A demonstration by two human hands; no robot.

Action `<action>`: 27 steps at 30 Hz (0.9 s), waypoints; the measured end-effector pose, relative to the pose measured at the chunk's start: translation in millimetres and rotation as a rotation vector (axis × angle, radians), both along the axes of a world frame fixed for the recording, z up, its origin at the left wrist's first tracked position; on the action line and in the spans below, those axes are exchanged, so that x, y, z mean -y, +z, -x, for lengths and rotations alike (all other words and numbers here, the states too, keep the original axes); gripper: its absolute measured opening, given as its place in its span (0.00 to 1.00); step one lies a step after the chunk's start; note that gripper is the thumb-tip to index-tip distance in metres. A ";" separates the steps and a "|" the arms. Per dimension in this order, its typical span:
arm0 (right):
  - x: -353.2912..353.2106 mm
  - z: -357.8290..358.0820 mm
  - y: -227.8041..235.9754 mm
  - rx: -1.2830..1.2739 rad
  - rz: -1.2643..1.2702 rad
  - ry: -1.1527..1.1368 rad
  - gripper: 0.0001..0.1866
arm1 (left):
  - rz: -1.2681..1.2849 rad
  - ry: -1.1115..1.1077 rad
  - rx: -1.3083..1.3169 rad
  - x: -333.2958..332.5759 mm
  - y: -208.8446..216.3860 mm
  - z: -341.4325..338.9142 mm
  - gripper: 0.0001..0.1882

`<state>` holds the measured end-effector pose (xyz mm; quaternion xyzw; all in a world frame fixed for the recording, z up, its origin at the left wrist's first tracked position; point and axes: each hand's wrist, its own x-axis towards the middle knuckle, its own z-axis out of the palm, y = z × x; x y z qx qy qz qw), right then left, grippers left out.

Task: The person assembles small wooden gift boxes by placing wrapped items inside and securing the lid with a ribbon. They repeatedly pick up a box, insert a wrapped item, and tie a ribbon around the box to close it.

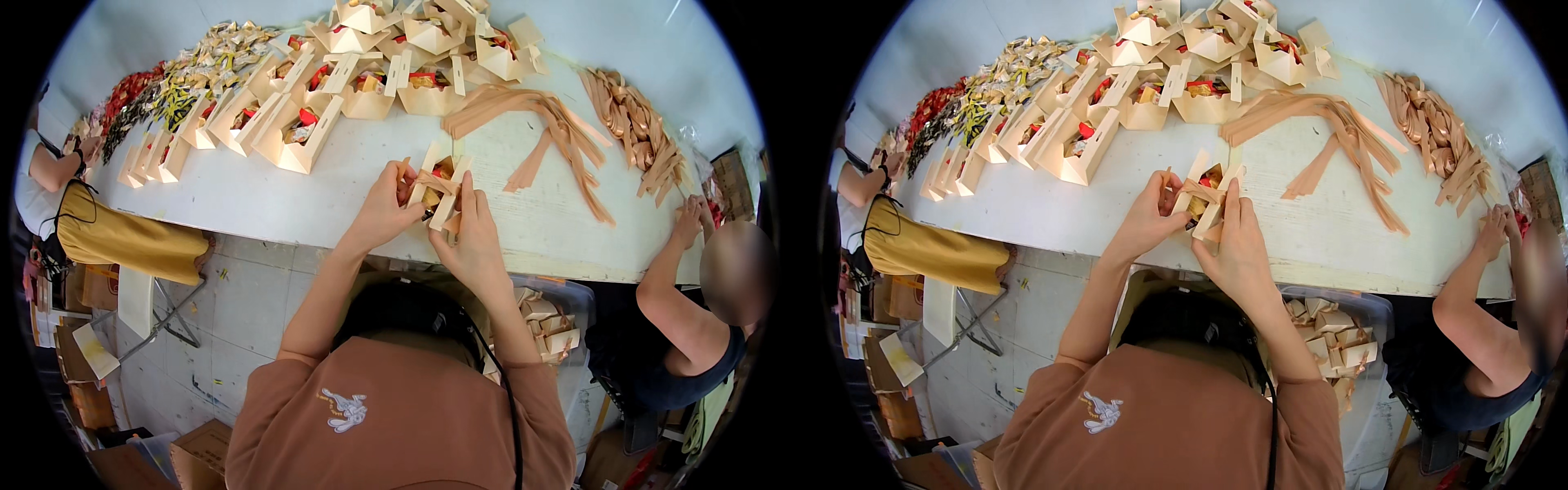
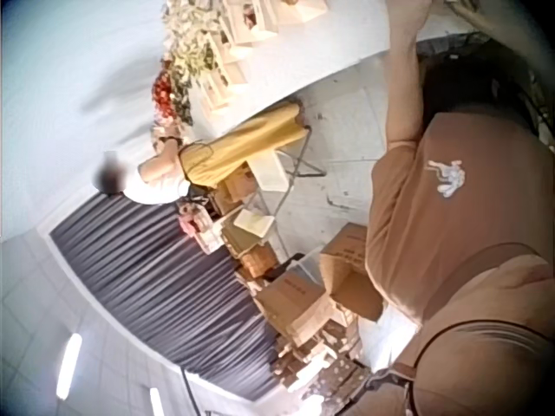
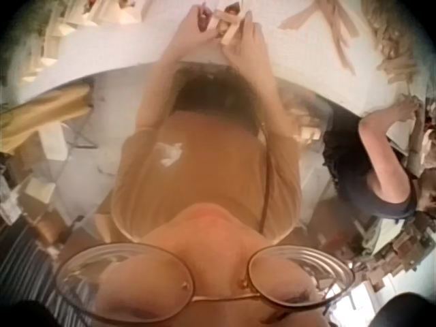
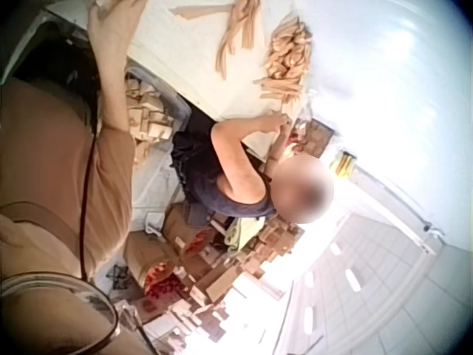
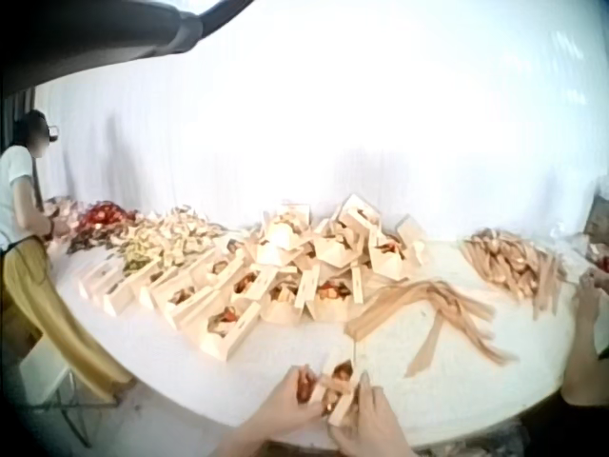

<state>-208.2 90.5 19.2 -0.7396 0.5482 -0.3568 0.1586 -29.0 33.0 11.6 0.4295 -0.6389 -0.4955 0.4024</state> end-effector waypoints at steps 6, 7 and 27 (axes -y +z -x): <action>5.6 -8.0 -10.6 0.072 0.060 0.090 0.47 | -0.090 0.006 -0.103 1.1 -6.1 7.9 0.17; 4.7 -7.3 -8.9 0.057 0.077 0.118 0.46 | -0.133 -0.003 -0.188 2.3 -7.9 7.5 0.17; 24.0 -12.5 -22.5 0.095 0.105 0.013 0.25 | 0.224 0.040 0.257 -17.4 12.4 5.5 0.19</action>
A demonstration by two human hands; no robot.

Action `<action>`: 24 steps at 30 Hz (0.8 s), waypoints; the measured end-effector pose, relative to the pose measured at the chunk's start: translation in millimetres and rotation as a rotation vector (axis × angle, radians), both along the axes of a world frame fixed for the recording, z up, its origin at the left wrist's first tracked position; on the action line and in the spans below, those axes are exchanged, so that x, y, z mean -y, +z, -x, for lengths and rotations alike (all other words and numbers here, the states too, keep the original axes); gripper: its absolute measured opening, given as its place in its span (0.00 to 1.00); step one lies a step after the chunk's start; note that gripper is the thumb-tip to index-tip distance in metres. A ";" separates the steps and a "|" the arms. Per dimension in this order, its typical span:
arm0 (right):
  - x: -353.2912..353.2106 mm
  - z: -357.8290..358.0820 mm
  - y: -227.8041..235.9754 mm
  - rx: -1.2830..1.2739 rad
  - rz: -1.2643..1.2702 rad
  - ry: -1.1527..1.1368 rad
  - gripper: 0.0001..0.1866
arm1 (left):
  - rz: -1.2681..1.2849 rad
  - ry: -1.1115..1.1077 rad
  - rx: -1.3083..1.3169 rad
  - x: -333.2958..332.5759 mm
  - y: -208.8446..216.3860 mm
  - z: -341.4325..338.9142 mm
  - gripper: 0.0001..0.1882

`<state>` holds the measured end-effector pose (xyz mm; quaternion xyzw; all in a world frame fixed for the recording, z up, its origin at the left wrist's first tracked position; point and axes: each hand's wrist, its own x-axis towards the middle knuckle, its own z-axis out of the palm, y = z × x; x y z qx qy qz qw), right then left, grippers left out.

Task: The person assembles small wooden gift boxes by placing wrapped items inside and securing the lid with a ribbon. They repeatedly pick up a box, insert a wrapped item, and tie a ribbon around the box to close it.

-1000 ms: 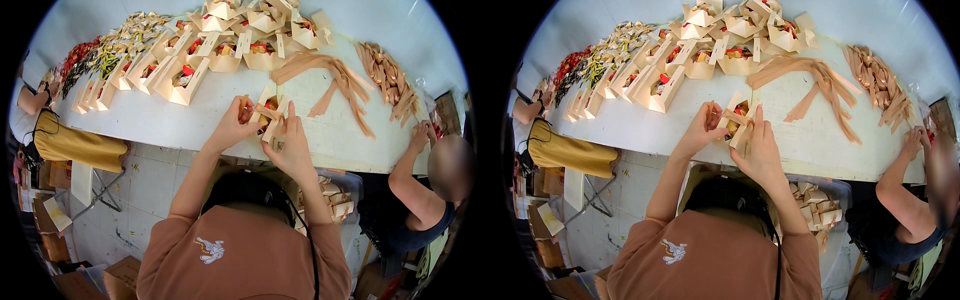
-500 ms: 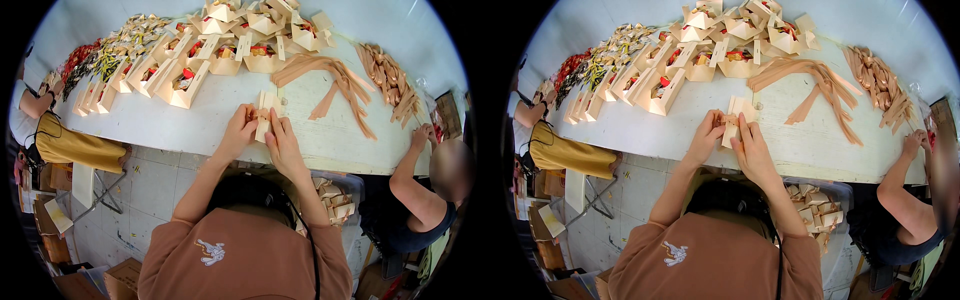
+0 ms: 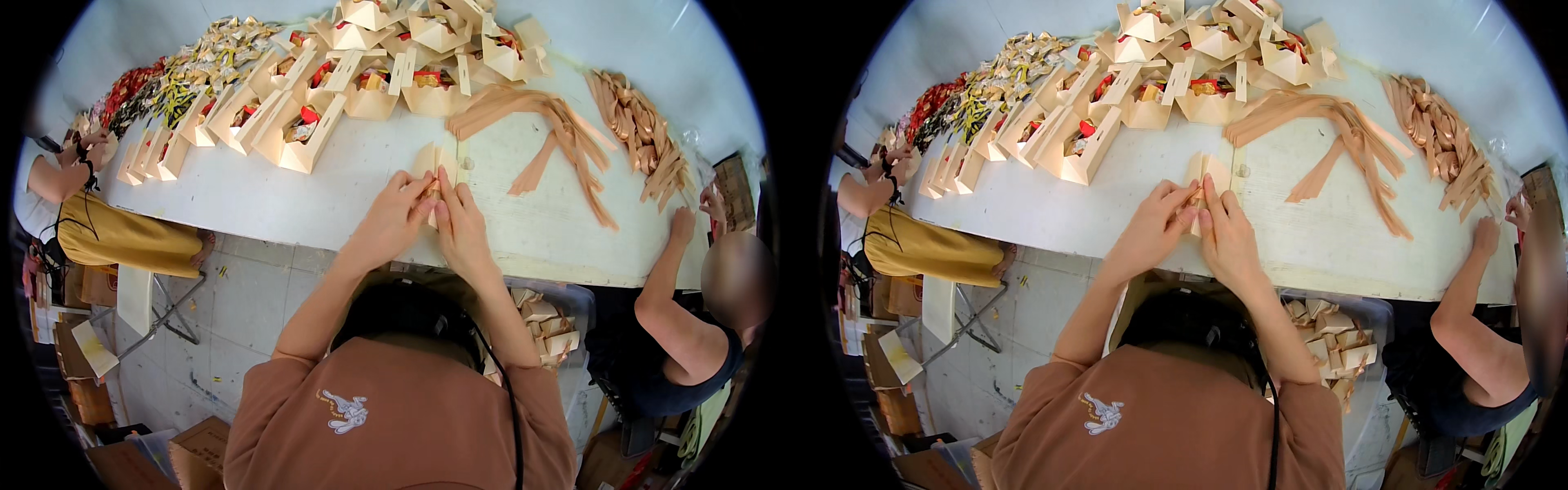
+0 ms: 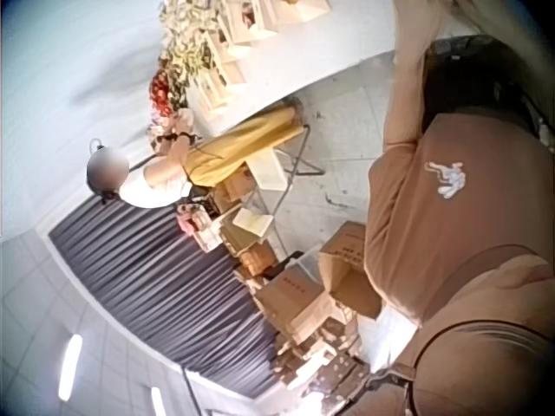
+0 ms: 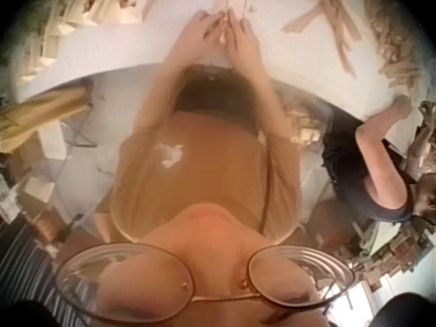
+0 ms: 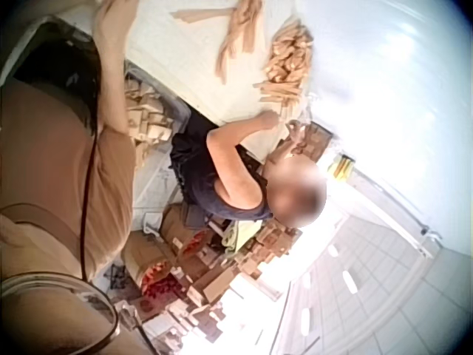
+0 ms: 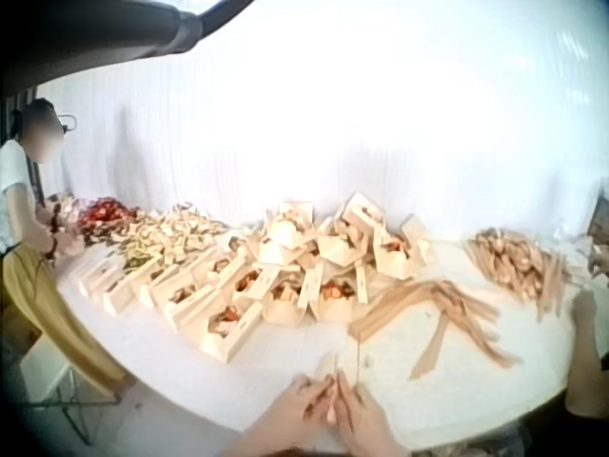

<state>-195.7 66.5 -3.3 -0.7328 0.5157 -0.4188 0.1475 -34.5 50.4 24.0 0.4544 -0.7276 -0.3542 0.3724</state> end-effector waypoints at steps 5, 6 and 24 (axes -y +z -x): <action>31.0 55.9 -0.7 -0.434 0.152 -0.140 0.12 | -0.107 0.080 -0.100 26.8 -40.6 -47.6 0.14; 34.5 64.7 0.8 -0.465 0.208 -0.126 0.10 | -0.107 0.148 -0.072 25.1 -34.4 -50.1 0.10; 21.7 -9.0 -8.2 0.106 0.240 -0.185 0.12 | 0.397 0.075 -0.012 10.2 -34.7 15.1 0.28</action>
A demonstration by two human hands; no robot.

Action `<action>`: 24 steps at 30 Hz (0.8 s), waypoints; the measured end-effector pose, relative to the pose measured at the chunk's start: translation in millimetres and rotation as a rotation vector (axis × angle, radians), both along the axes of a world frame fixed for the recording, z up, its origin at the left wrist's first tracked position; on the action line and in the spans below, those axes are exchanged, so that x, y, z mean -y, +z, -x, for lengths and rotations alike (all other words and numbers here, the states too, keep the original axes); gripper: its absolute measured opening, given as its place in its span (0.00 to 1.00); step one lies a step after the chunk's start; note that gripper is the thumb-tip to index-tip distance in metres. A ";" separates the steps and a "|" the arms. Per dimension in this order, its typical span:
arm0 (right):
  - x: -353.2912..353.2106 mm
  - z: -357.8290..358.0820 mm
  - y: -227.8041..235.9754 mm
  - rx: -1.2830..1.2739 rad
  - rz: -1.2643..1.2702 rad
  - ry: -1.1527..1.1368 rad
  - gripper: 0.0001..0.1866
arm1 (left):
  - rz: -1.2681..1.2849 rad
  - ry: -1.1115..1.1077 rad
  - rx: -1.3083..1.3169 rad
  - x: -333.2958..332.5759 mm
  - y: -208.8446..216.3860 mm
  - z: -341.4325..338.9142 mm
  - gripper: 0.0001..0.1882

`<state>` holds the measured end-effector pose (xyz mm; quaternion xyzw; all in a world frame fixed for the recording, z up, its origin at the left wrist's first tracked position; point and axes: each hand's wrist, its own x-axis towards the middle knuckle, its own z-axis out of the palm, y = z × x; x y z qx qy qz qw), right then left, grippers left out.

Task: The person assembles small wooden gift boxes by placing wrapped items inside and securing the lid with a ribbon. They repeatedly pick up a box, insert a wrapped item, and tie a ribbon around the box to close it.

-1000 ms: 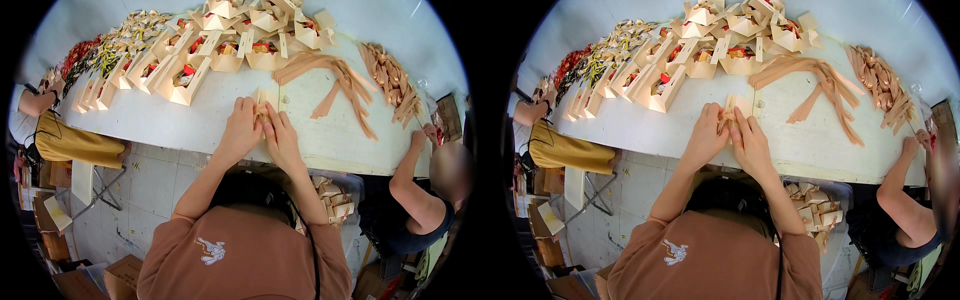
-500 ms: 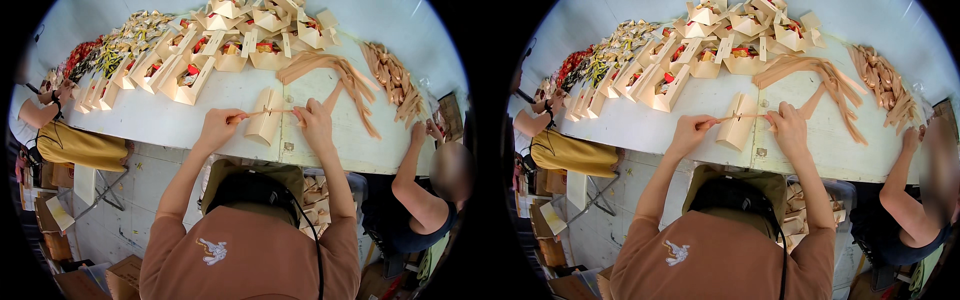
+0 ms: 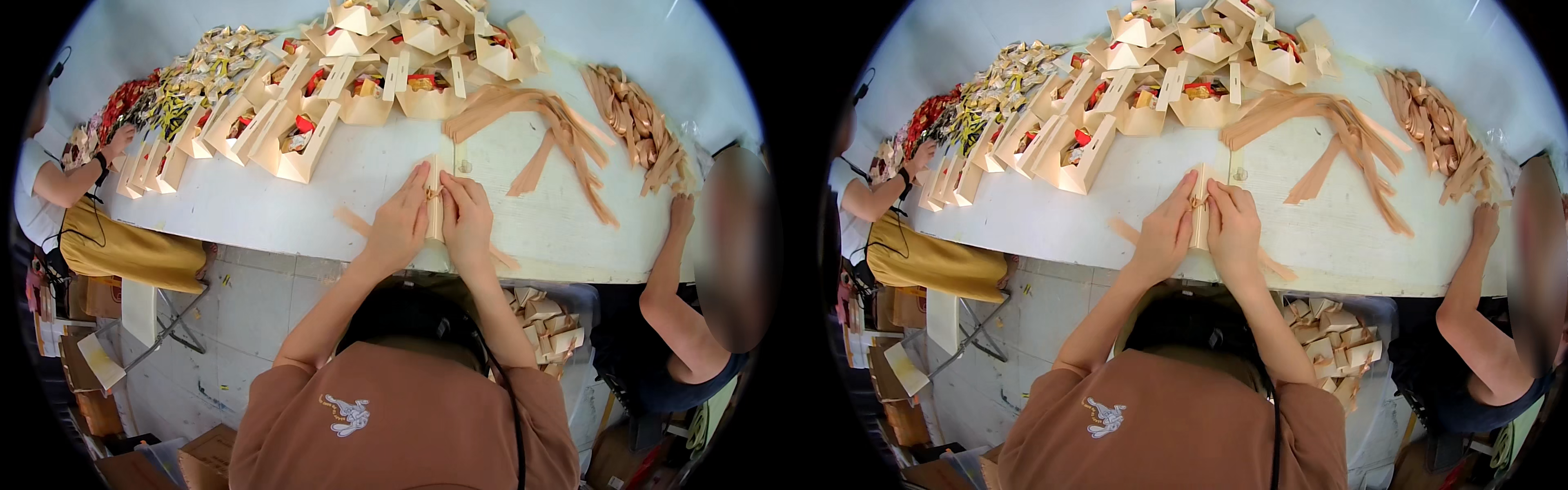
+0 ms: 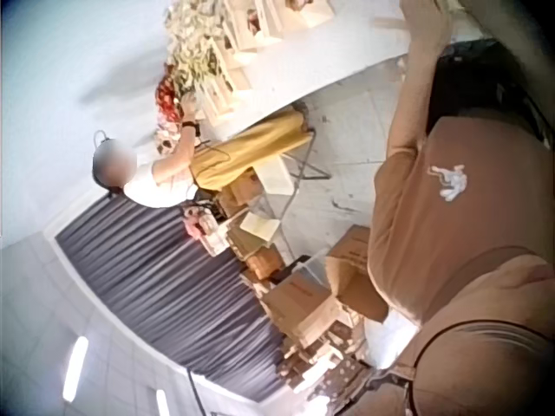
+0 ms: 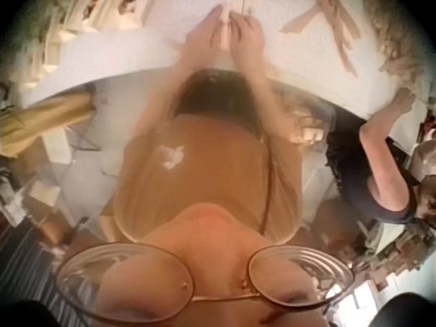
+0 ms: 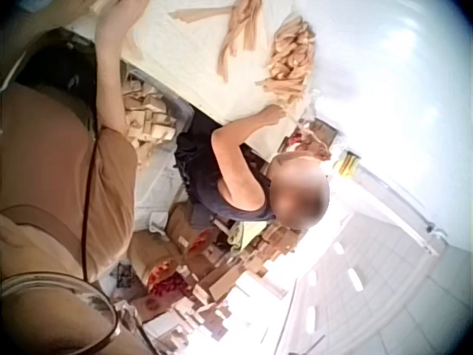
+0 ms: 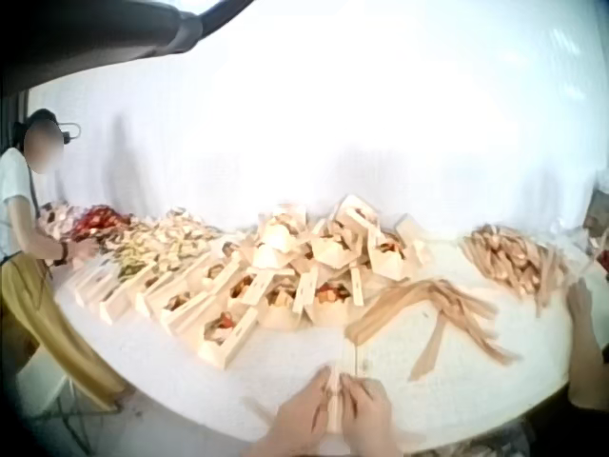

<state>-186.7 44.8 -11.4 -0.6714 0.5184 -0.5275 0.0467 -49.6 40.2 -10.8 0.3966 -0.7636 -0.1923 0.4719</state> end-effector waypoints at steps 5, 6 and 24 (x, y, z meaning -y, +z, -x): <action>2.8 10.2 2.6 -0.027 0.006 0.049 0.12 | -0.024 -0.096 0.075 4.1 4.8 -6.2 0.28; 6.1 13.3 3.8 -0.036 0.034 0.069 0.12 | -0.036 -0.104 0.081 5.4 7.2 -7.2 0.28; 8.8 32.5 8.1 -0.062 -0.254 0.025 0.05 | -0.076 -0.180 0.080 2.1 -4.7 -42.3 0.12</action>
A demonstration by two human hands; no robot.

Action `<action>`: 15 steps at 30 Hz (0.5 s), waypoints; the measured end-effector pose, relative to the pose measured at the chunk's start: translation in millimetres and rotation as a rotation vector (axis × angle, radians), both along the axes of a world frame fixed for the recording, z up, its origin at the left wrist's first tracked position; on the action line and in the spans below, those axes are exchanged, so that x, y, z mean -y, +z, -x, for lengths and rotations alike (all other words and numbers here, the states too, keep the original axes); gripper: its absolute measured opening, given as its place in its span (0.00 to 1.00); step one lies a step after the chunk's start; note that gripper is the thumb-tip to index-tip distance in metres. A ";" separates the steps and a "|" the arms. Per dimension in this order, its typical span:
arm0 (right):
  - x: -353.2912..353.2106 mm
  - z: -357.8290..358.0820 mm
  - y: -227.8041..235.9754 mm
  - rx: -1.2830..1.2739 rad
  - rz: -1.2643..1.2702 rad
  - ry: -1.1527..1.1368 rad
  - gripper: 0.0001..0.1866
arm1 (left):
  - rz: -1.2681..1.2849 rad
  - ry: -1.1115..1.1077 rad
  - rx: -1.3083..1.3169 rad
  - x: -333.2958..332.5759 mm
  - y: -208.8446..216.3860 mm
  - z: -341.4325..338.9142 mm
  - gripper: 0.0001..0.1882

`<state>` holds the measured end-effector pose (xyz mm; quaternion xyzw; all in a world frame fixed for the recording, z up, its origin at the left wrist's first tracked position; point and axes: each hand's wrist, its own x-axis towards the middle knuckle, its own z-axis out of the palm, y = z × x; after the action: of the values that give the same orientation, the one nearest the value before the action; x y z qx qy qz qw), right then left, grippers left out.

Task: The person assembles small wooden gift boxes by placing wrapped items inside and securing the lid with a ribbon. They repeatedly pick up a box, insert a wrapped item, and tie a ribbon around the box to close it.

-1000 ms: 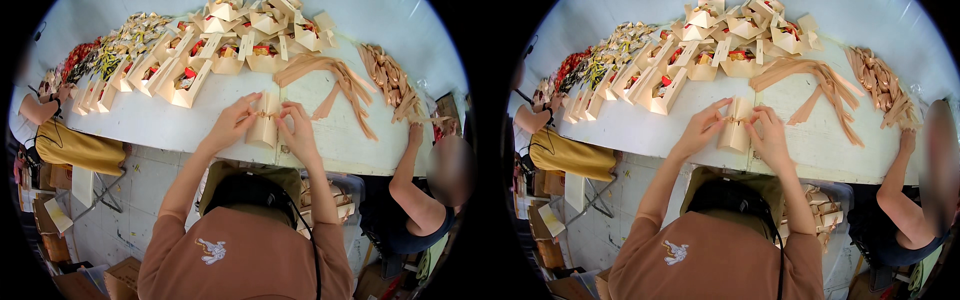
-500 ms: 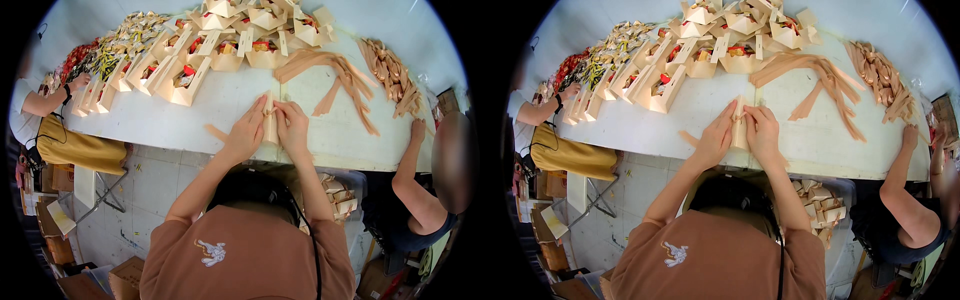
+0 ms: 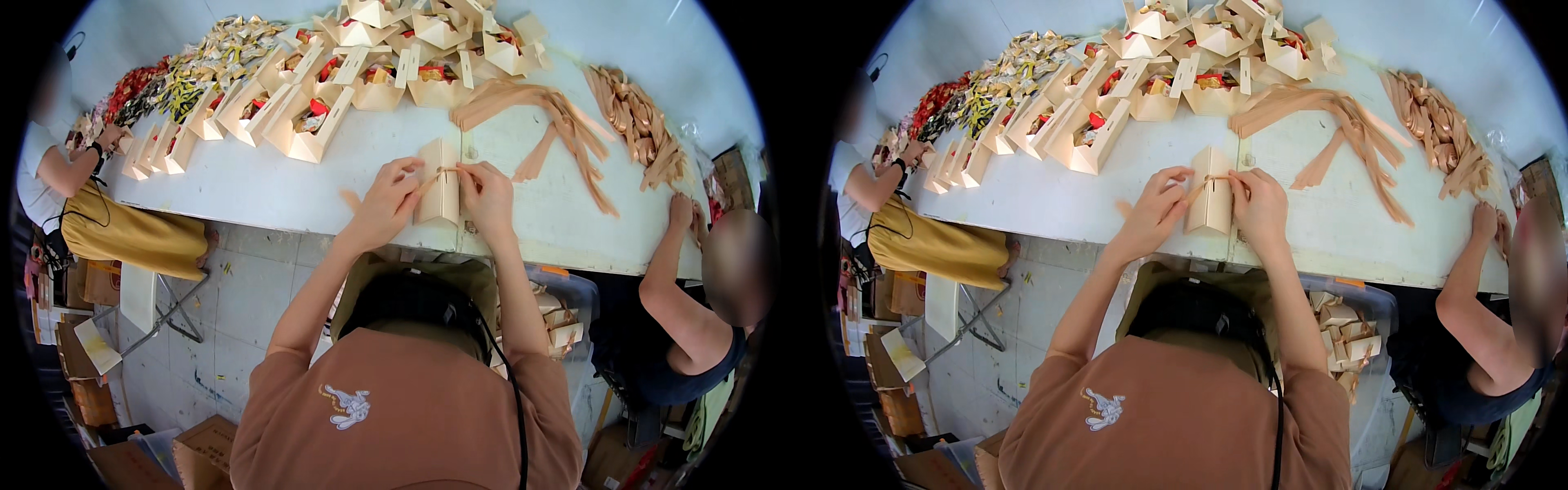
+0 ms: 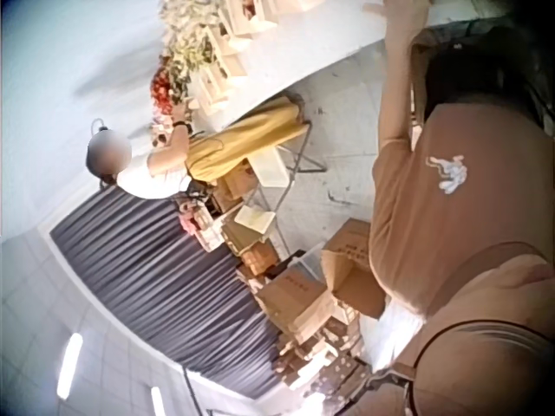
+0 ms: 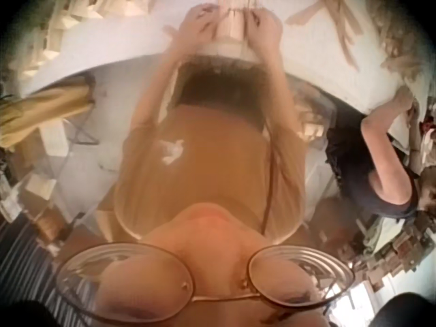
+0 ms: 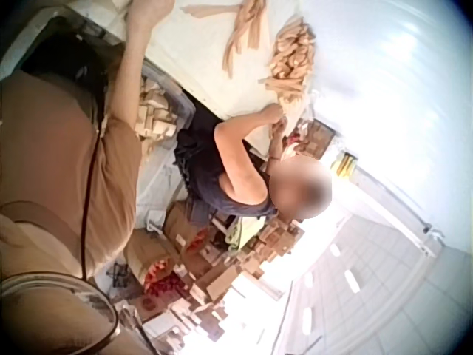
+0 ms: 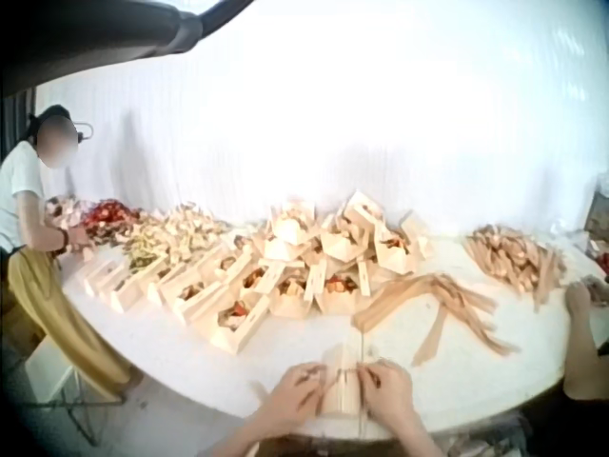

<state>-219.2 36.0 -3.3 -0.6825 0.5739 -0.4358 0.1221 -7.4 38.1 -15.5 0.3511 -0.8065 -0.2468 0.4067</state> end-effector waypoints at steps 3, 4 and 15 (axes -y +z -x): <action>-5.8 9.3 -9.8 0.230 -0.048 0.021 0.06 | -0.330 -0.132 -0.127 1.5 11.9 -12.1 0.12; -6.8 9.7 -10.1 0.259 -0.067 0.034 0.07 | -0.404 -0.116 -0.192 1.4 14.9 -10.9 0.11; -14.3 -27.6 8.5 0.297 0.113 0.059 0.04 | -0.244 0.220 -0.300 -5.7 20.9 30.1 0.05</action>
<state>-191.7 50.3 5.2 -0.6329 0.5037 -0.5598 0.1799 -37.5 43.9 5.4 0.4432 -0.6579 -0.3460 0.5010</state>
